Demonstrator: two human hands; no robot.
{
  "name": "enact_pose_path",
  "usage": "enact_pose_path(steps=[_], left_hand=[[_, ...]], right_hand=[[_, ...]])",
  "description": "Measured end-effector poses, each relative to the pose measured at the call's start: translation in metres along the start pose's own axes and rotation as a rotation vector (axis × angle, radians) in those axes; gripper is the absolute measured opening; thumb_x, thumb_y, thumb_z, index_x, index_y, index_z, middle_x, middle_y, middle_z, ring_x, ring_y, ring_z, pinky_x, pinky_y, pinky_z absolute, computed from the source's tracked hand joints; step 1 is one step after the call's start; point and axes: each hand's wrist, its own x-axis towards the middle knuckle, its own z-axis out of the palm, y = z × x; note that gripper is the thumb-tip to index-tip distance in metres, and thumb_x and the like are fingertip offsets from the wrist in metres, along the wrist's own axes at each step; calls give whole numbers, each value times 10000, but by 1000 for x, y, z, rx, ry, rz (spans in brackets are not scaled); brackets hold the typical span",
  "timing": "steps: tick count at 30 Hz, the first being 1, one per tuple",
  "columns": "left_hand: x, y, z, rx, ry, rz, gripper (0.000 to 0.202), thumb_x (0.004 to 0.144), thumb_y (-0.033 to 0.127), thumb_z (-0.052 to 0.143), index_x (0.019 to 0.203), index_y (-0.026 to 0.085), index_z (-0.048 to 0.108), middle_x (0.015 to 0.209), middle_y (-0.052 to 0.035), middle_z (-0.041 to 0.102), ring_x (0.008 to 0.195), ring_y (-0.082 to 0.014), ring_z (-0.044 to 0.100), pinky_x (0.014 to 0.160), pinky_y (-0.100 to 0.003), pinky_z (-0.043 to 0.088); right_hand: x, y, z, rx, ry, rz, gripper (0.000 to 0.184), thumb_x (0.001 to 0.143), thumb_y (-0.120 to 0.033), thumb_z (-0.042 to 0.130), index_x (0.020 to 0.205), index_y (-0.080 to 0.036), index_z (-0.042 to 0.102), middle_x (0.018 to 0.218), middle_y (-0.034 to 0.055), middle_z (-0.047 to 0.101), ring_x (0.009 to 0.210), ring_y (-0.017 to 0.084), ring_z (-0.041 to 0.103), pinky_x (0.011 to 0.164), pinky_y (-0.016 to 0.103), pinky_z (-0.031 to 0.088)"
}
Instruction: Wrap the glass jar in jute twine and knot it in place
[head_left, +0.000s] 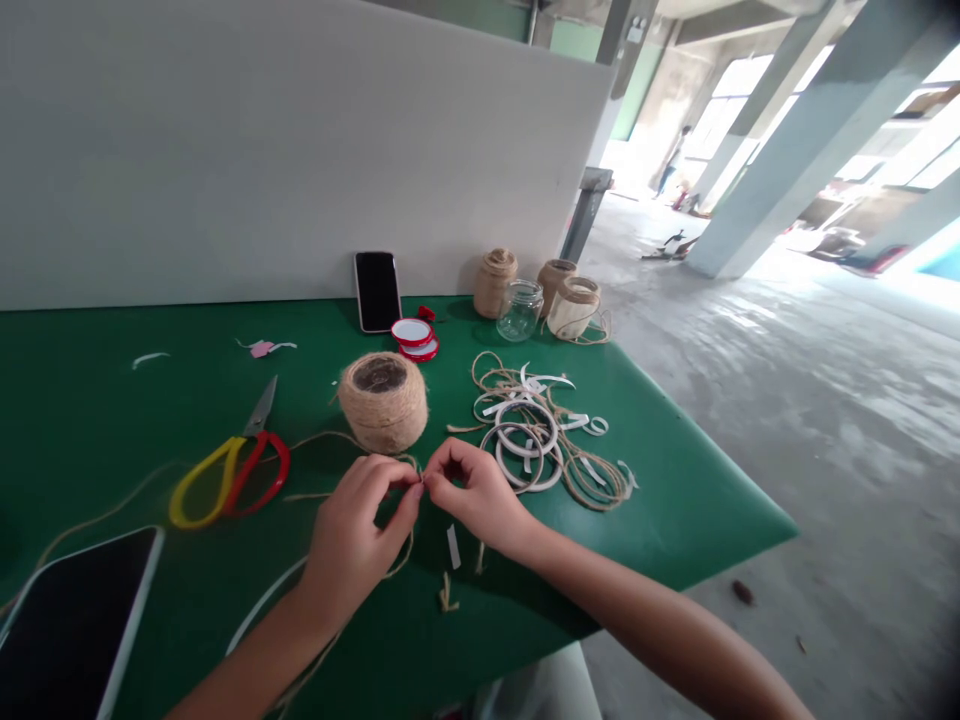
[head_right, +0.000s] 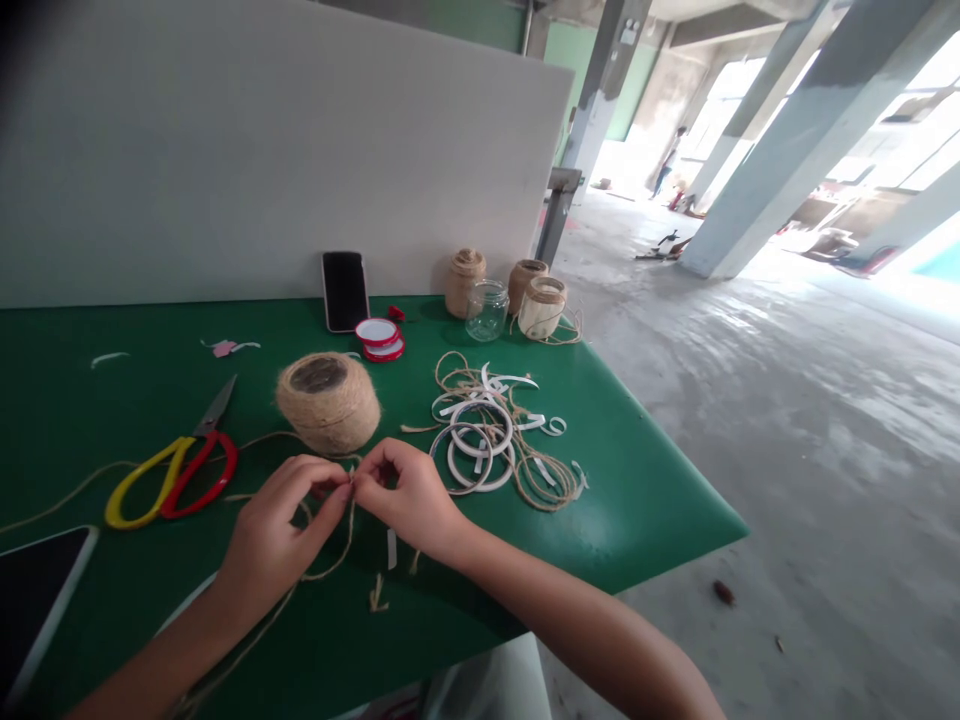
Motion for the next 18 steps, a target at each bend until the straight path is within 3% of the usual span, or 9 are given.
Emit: enact_pose_path(steps=[18], left_hand=[[-1, -4, 2, 83, 5, 55, 45, 795, 130, 531, 819, 168, 526, 799, -29, 549, 776, -150, 522, 681, -264, 419]], right_hand=[[-2, 1, 3, -44, 30, 28, 35, 714, -181, 536, 694, -168, 511, 655, -44, 506, 616, 83, 457, 568, 194, 365]])
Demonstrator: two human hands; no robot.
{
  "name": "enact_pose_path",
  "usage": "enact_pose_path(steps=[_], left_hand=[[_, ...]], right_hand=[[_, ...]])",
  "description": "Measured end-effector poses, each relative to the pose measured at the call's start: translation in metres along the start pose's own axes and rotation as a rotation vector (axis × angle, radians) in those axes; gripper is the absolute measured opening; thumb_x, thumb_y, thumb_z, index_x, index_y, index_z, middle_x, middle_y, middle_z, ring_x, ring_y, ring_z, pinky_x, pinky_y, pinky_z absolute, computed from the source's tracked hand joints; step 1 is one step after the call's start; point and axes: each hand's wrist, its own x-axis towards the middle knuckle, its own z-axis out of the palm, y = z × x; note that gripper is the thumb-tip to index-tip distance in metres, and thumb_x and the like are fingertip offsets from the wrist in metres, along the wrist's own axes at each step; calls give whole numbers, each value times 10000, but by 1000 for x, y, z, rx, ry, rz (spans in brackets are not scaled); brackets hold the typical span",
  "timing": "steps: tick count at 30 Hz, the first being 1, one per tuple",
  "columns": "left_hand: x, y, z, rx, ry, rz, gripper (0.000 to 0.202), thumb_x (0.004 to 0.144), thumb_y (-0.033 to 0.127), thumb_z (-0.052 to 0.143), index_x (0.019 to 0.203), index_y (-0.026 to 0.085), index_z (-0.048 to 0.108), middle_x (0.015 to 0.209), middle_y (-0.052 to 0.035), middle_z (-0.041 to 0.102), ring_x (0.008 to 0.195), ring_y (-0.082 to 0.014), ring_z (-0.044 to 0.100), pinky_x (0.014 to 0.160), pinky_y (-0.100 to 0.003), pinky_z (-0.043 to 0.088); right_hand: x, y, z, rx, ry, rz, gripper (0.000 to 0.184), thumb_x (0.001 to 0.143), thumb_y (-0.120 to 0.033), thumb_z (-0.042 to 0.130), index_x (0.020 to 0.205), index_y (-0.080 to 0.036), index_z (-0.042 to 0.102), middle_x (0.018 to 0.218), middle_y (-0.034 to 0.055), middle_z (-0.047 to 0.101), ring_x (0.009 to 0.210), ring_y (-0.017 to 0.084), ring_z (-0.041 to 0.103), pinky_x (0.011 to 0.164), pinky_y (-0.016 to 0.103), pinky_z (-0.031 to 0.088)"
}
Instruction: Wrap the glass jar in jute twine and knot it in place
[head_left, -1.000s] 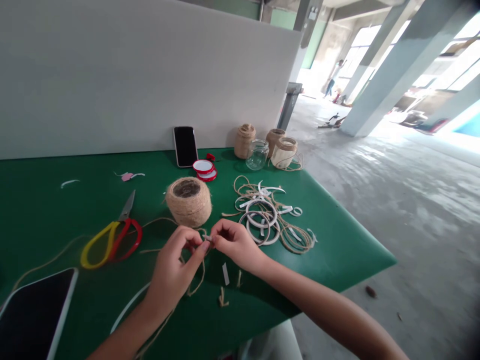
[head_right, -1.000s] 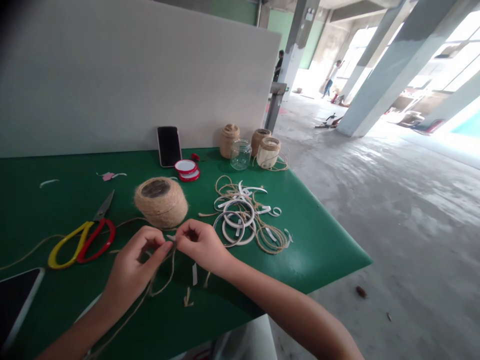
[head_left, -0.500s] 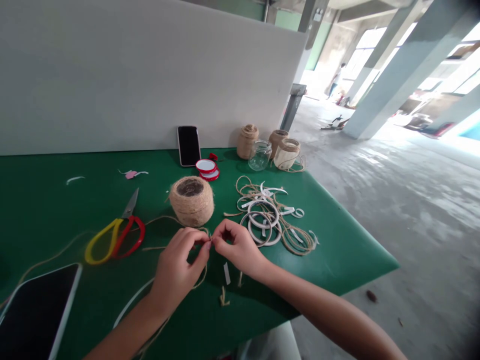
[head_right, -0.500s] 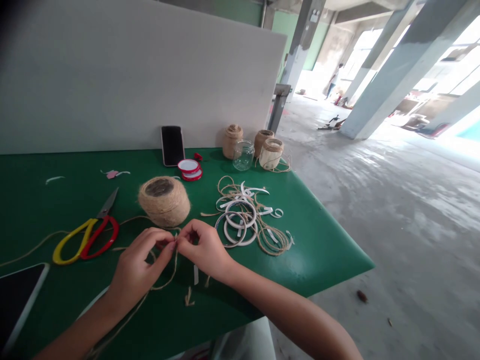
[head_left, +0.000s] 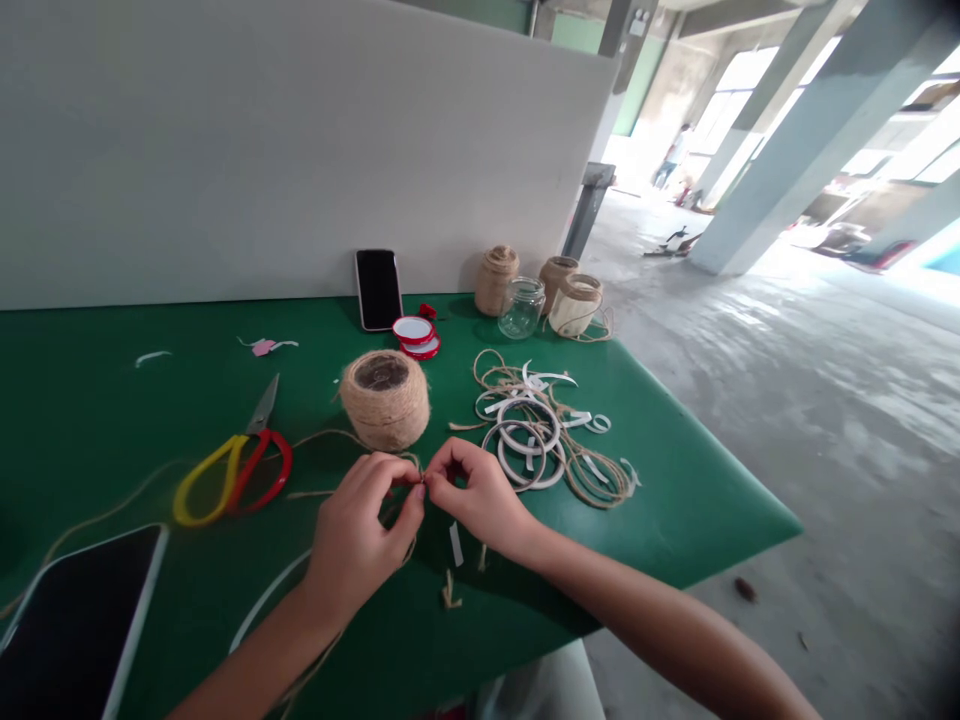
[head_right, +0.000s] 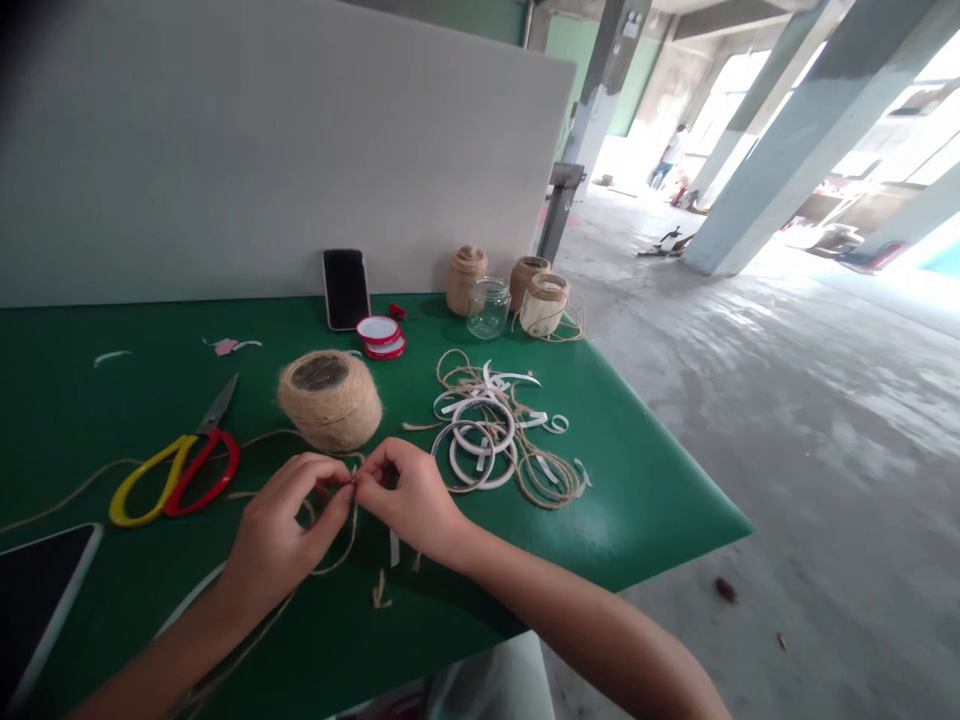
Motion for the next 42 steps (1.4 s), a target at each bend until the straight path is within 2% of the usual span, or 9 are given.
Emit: enact_pose_path(steps=[10, 19, 25, 29, 42], left_hand=[[2, -1, 0, -39, -23, -19, 57, 820, 139, 493, 773, 169, 504, 758, -15, 519, 745, -138, 506, 685, -255, 403], [5, 2, -4, -188, -99, -200, 103, 846, 224, 461, 756, 189, 497, 748, 8, 515, 701, -121, 502, 643, -222, 405], [7, 3, -6, -201, -115, -236, 110, 832, 236, 459, 741, 192, 504, 725, 19, 519, 666, -114, 506, 621, -210, 401], [8, 2, -8, -206, -125, -280, 140, 831, 258, 456, 711, 195, 492, 670, 34, 506, 610, -107, 494, 596, -205, 395], [8, -2, -11, -182, -105, -353, 137, 815, 291, 467, 713, 202, 492, 644, 34, 506, 597, -119, 504, 531, -208, 374]], right_hand=[[0, 1, 1, 11, -16, 2, 20, 715, -172, 523, 704, -164, 538, 658, -41, 508, 617, 83, 464, 574, 194, 373], [2, -3, -2, 63, -92, 11, 87, 778, -164, 485, 759, -153, 569, 707, -23, 537, 665, 88, 484, 626, 206, 386], [3, -1, -2, 119, -114, 63, 166, 762, -313, 601, 743, -156, 548, 667, -38, 502, 595, 74, 426, 550, 198, 348], [4, 0, -4, 156, -114, 57, 156, 782, -300, 575, 736, -152, 552, 654, -38, 493, 578, 68, 414, 538, 196, 336], [6, -4, -3, 284, -120, 64, 160, 753, -298, 581, 721, -148, 535, 647, -35, 475, 574, 66, 404, 532, 194, 325]])
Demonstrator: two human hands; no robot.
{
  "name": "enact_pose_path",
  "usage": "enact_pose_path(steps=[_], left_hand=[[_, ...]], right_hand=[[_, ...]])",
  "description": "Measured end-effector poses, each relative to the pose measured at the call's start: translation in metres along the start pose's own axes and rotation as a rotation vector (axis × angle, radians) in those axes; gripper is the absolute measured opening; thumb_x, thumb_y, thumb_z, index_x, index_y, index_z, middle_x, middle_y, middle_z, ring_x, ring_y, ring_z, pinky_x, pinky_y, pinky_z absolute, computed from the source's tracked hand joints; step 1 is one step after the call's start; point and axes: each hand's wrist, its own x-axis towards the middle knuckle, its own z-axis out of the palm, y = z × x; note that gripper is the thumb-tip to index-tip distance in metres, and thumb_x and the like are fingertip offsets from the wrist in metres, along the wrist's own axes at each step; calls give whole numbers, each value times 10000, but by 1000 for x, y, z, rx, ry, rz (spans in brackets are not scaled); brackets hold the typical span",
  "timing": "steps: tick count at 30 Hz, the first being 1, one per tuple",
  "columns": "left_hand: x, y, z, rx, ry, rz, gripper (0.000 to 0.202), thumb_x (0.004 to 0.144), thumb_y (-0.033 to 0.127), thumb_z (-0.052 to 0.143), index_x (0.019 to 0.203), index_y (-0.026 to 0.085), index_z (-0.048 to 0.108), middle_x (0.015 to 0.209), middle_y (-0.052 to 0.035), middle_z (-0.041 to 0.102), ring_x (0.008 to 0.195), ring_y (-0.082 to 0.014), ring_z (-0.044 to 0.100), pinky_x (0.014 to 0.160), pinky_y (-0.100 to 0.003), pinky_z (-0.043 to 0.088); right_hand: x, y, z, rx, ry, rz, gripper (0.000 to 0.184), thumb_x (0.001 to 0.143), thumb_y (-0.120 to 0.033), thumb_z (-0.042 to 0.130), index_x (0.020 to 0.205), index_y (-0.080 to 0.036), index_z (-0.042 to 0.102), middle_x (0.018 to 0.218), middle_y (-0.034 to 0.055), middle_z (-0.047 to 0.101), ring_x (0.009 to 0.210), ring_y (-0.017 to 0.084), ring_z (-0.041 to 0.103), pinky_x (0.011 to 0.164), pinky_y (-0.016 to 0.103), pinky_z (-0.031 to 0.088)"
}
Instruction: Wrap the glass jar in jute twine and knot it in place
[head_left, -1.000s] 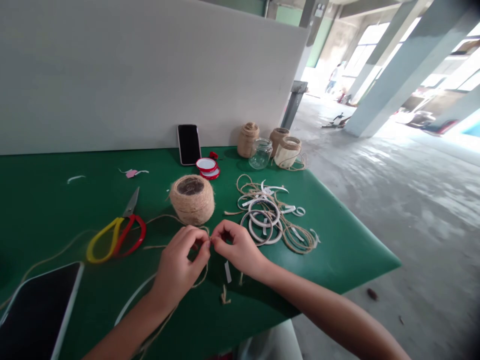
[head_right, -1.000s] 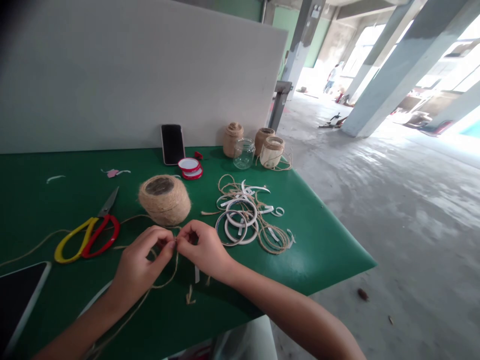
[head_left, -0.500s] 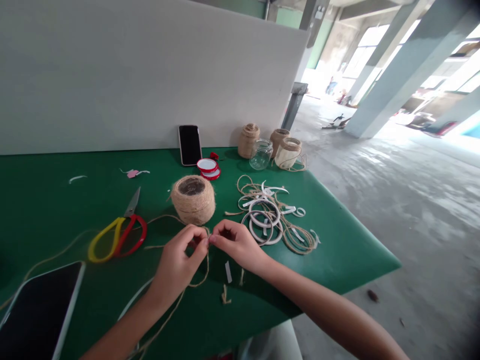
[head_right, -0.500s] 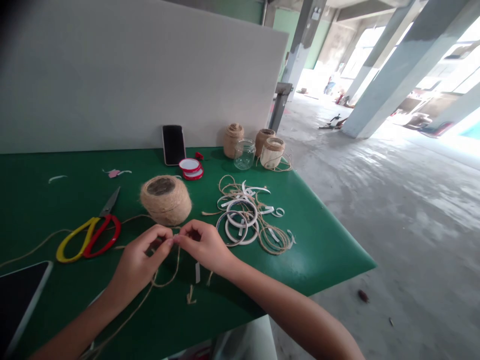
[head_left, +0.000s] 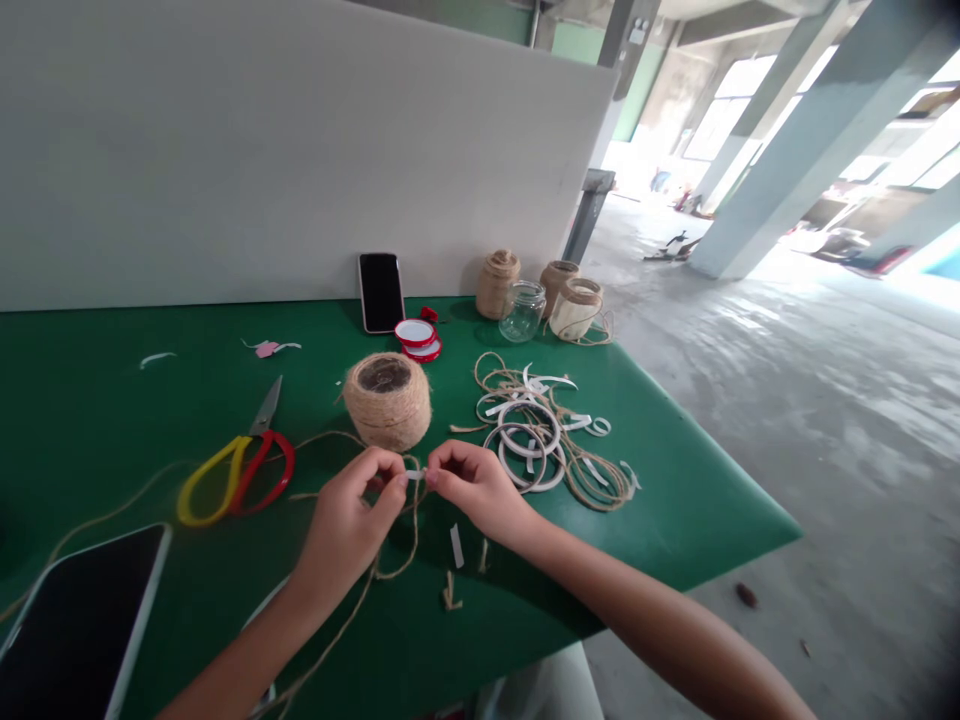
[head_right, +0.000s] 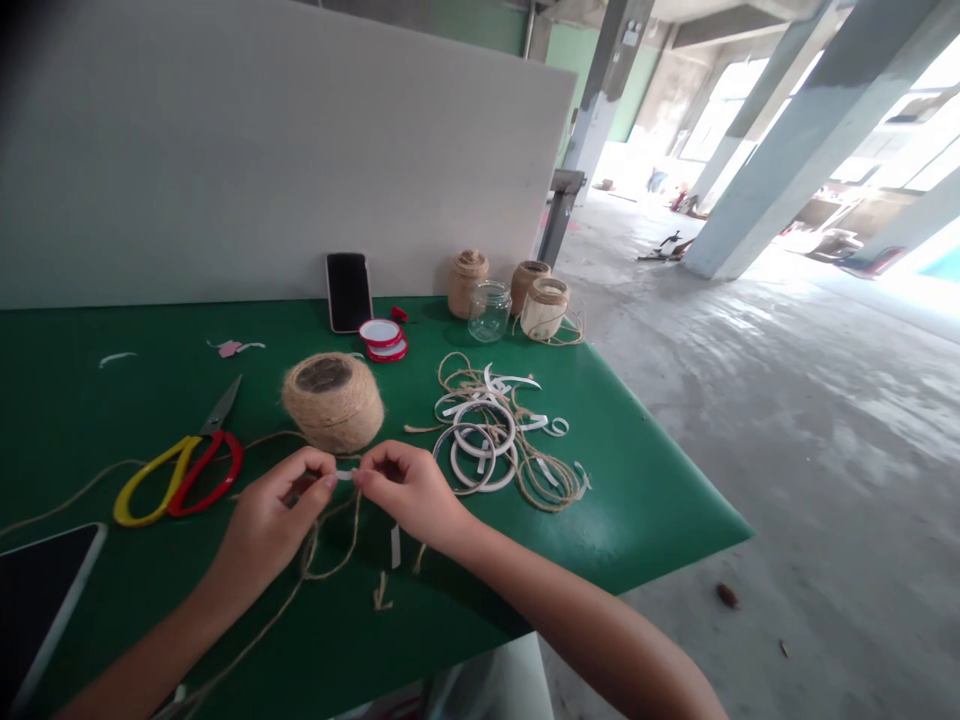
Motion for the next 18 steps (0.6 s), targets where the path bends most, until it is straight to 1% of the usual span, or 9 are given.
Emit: enact_pose_path(steps=[6, 10, 12, 15, 18], left_hand=[[-1, 2, 0, -29, 3, -19, 138, 809, 287, 468, 702, 202, 485, 630, 35, 502, 601, -119, 513, 491, -201, 351], [-1, 3, 0, -19, 12, 8, 140, 810, 280, 463, 696, 201, 480, 622, 37, 488, 595, -115, 505, 492, -201, 347], [-1, 3, 1, -14, 14, 20, 140, 811, 281, 461, 698, 201, 481, 624, 37, 487, 597, -115, 505, 495, -203, 347], [-1, 3, 0, -13, 16, 16, 143, 812, 285, 462, 698, 201, 481, 621, 37, 488, 595, -115, 504, 493, -203, 346], [-2, 3, 0, -18, 14, 3, 147, 810, 290, 460, 694, 201, 477, 626, 33, 498, 596, -118, 507, 485, -203, 342]], right_hand=[[1, 1, -1, 5, -7, 5, 130, 761, -275, 555, 722, -152, 539, 657, -29, 494, 595, 76, 427, 561, 202, 337], [1, 1, -1, 3, 2, 11, 145, 795, -254, 499, 704, -151, 545, 651, -22, 521, 616, 83, 460, 606, 210, 363], [1, 2, -1, 9, -1, 29, 161, 791, -289, 529, 705, -154, 537, 639, -31, 510, 596, 77, 443, 582, 204, 354], [2, 4, -2, 33, -23, 53, 214, 736, -338, 626, 712, -161, 508, 623, -51, 474, 555, 63, 398, 520, 188, 312], [2, 6, -2, 23, -19, 39, 233, 738, -351, 629, 711, -158, 502, 635, -48, 473, 564, 62, 401, 519, 185, 317]])
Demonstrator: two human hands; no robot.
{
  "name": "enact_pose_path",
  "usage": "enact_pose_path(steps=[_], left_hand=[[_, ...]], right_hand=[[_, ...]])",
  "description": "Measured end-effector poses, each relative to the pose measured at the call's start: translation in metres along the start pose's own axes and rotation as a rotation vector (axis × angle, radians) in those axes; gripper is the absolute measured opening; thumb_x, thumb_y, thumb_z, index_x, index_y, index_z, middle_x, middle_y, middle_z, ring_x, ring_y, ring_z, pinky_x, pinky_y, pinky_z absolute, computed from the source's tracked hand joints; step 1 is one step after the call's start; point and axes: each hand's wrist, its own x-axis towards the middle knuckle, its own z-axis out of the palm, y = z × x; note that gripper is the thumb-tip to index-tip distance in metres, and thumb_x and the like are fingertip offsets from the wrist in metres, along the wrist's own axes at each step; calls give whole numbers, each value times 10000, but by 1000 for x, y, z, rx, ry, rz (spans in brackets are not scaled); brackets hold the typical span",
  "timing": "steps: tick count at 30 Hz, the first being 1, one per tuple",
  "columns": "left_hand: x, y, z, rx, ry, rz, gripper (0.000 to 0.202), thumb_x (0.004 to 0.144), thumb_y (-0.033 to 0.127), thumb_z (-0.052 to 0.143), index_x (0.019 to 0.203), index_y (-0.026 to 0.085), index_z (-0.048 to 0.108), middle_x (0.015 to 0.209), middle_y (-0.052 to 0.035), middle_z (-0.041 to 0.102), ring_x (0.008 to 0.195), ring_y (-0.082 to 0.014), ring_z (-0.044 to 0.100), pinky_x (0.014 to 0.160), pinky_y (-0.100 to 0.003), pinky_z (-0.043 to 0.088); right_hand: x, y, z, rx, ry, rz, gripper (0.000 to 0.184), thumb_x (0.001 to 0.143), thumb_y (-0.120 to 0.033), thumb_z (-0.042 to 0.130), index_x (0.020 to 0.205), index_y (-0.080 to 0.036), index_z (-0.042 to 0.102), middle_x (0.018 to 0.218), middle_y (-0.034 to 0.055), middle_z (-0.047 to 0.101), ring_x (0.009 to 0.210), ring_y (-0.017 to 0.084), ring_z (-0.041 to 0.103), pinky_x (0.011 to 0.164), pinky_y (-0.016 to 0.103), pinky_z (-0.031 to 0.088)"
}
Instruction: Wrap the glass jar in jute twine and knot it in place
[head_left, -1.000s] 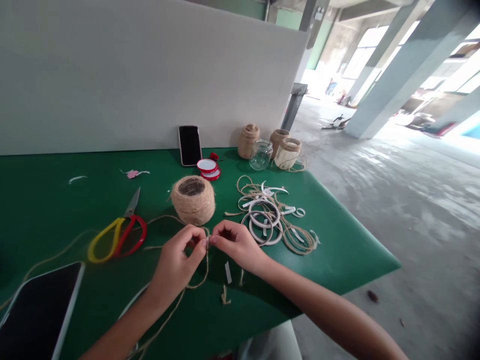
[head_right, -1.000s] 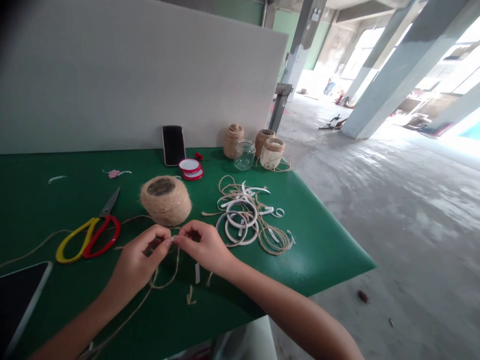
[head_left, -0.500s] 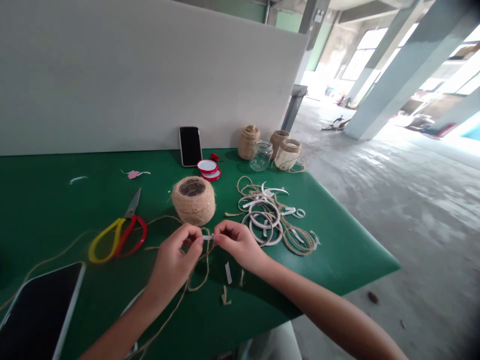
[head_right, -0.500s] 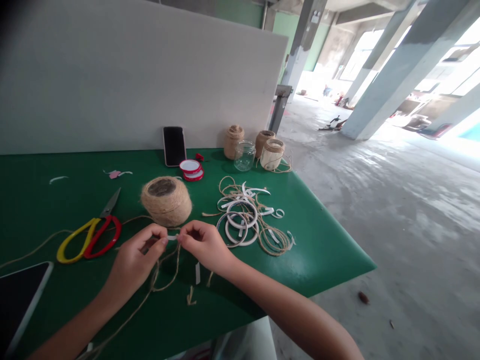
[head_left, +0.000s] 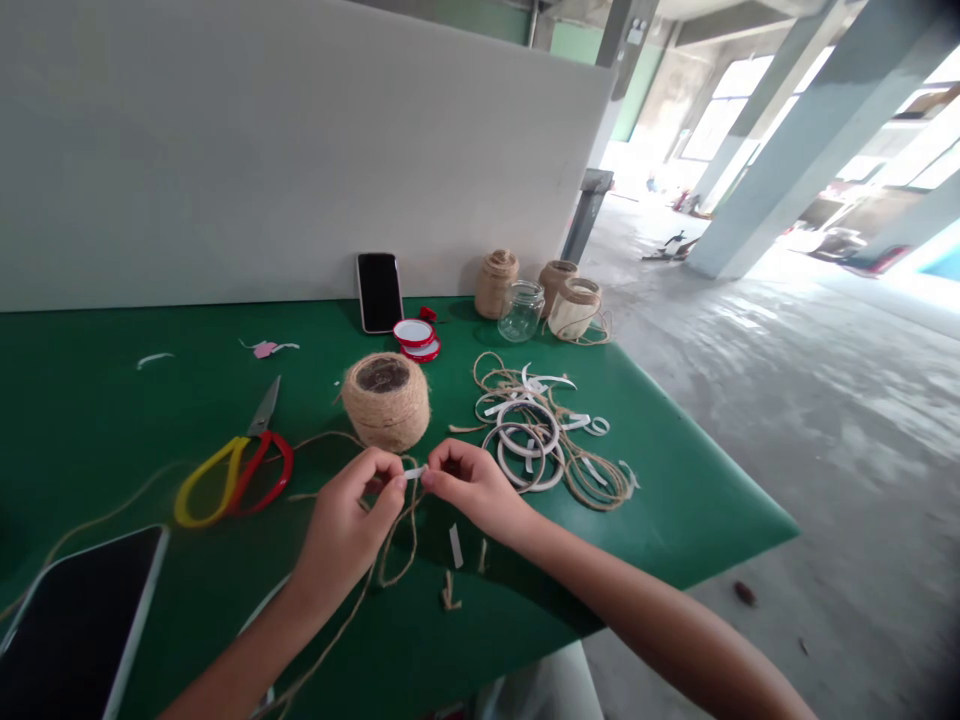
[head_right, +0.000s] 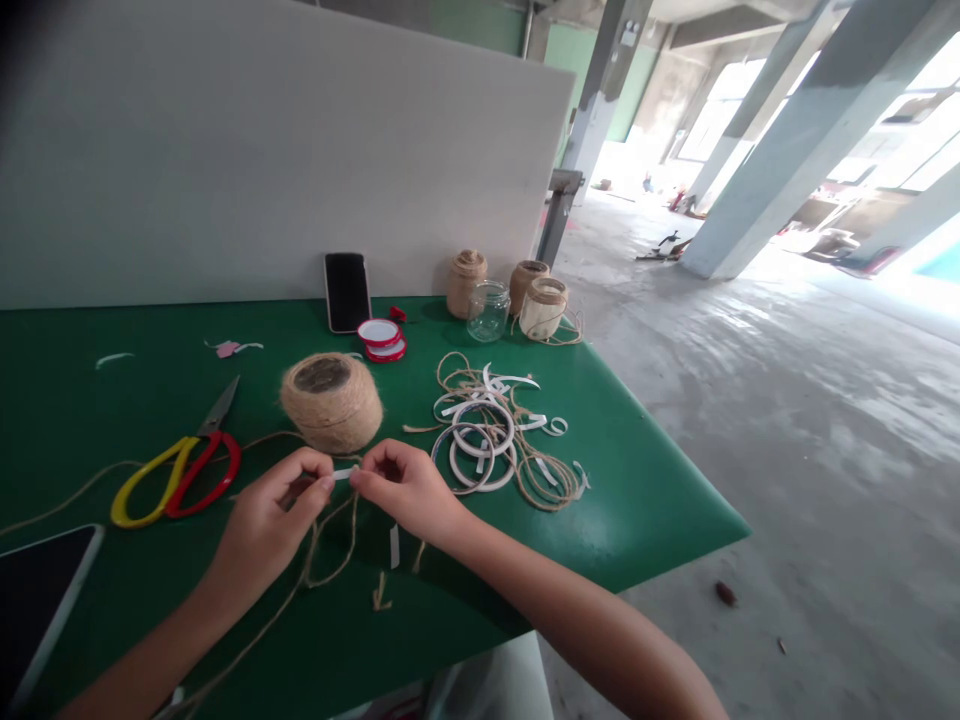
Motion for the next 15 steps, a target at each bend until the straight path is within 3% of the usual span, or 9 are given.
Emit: enact_pose_path(steps=[8, 15], left_hand=[[-1, 1, 0, 4, -6, -8, 142, 799, 302, 467, 702, 203, 496, 627, 32, 511, 567, -115, 496, 477, -202, 348], [1, -1, 0, -5, -8, -19, 137, 790, 299, 469, 695, 203, 493, 617, 36, 502, 559, -114, 492, 478, -201, 350]], right_hand=[[-2, -1, 0, -79, 0, -62, 107, 775, -252, 557, 739, -153, 533, 650, -42, 467, 577, 62, 410, 527, 177, 340], [-2, -1, 1, -71, 4, -38, 104, 782, -254, 537, 745, -156, 537, 610, -49, 447, 540, 58, 376, 494, 175, 312]])
